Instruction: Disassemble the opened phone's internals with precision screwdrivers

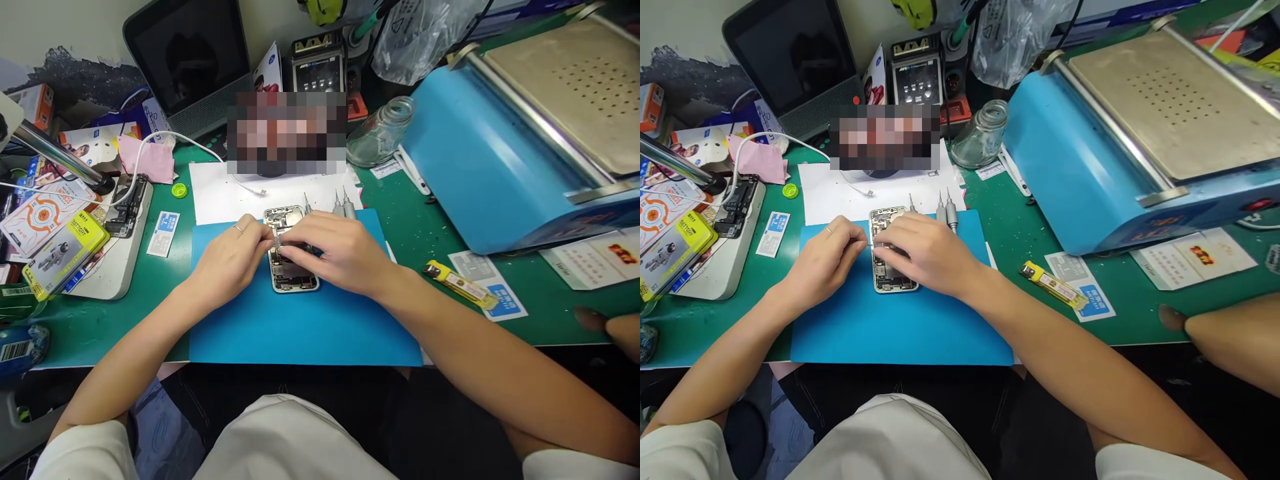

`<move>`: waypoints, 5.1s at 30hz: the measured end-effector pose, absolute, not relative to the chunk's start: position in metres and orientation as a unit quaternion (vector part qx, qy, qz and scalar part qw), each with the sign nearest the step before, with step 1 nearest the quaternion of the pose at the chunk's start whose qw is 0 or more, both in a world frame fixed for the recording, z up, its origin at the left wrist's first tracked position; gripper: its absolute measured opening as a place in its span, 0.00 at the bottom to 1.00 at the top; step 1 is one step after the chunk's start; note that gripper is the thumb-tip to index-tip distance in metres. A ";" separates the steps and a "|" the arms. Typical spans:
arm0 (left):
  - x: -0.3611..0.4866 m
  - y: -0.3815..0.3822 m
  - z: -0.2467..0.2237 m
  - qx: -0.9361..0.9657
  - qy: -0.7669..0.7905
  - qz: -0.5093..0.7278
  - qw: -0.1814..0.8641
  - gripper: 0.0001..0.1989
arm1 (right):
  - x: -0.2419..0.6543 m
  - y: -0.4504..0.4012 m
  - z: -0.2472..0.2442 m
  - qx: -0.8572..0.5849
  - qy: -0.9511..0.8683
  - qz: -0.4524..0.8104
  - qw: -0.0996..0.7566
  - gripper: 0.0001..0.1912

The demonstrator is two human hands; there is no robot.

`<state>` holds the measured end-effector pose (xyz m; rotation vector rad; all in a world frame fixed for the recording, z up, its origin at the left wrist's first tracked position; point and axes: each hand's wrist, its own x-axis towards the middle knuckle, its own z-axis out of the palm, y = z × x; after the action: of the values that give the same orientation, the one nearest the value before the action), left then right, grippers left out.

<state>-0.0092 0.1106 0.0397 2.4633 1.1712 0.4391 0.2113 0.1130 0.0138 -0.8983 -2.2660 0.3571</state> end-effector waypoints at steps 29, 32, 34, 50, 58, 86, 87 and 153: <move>-0.014 0.105 0.019 0.915 0.341 0.216 0.012 0.10 | 0.208 0.110 0.005 -0.288 -0.871 0.115 0.382 0.06; -0.013 0.105 0.019 0.918 0.331 0.218 -0.007 0.09 | 0.207 0.110 0.005 -0.287 -0.871 0.119 0.381 0.06; -0.013 0.105 0.018 0.919 0.327 0.222 -0.015 0.09 | 0.206 0.110 0.004 -0.284 -0.872 0.120 0.381 0.06; -0.014 0.102 0.016 0.923 0.336 0.185 0.000 0.11 | 0.208 0.106 0.004 -0.291 -0.873 0.121 0.373 0.04; -0.016 0.102 0.016 0.928 0.342 0.149 0.023 0.13 | 0.210 0.104 0.002 -0.288 -0.877 0.130 0.362 0.04; -0.012 0.096 0.019 0.910 0.391 0.092 0.107 0.10 | 0.216 0.101 -0.004 -0.257 -0.928 0.128 0.239 0.09; -0.012 0.096 0.018 0.909 0.391 0.092 0.110 0.10 | 0.216 0.101 -0.004 -0.255 -0.929 0.126 0.238 0.09; -0.005 0.093 0.013 0.907 0.405 0.062 0.094 0.13 | 0.217 0.102 -0.006 -0.278 -0.916 0.174 0.231 0.06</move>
<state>-0.0045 0.0930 0.0130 2.6917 1.2007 0.1828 0.2175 0.1017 -0.0064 -0.7634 -2.5196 0.4789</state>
